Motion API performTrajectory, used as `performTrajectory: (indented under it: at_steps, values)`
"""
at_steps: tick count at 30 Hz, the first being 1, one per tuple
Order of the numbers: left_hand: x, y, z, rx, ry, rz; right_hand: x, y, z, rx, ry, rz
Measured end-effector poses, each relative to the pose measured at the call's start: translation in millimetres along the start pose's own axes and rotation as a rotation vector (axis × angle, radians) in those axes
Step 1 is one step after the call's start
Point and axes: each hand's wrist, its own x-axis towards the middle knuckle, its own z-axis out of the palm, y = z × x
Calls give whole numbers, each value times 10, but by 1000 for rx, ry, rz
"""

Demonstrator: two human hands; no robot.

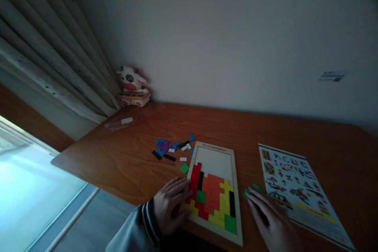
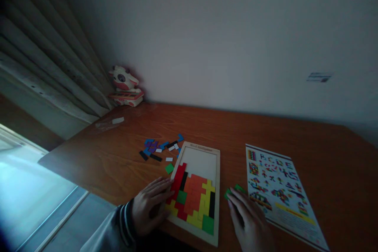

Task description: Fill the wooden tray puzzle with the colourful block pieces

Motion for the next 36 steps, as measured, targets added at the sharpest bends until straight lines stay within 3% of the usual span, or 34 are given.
performTrajectory:
  at_steps: [4, 11, 17, 28, 31, 36]
  values:
    - [-5, 9, -22, -14, 2, -8, 12, -38, -14, 21, 15, 11]
    - [17, 42, -57, -3, -31, -37, 70, -118, -120, -72, 106, 161]
    - [15, 28, -74, 27, -101, -12, 18, -78, -59, -71, 14, 82]
    - [124, -14, 13, 58, -220, 28, -18, 28, -8, -194, 37, 24]
    - [290, -165, -45, 141, -141, 26, -20, 50, -13, -211, 33, 6]
    - [869, -497, -50, 318, -86, 34, -11, 44, -24, -210, 43, 15]
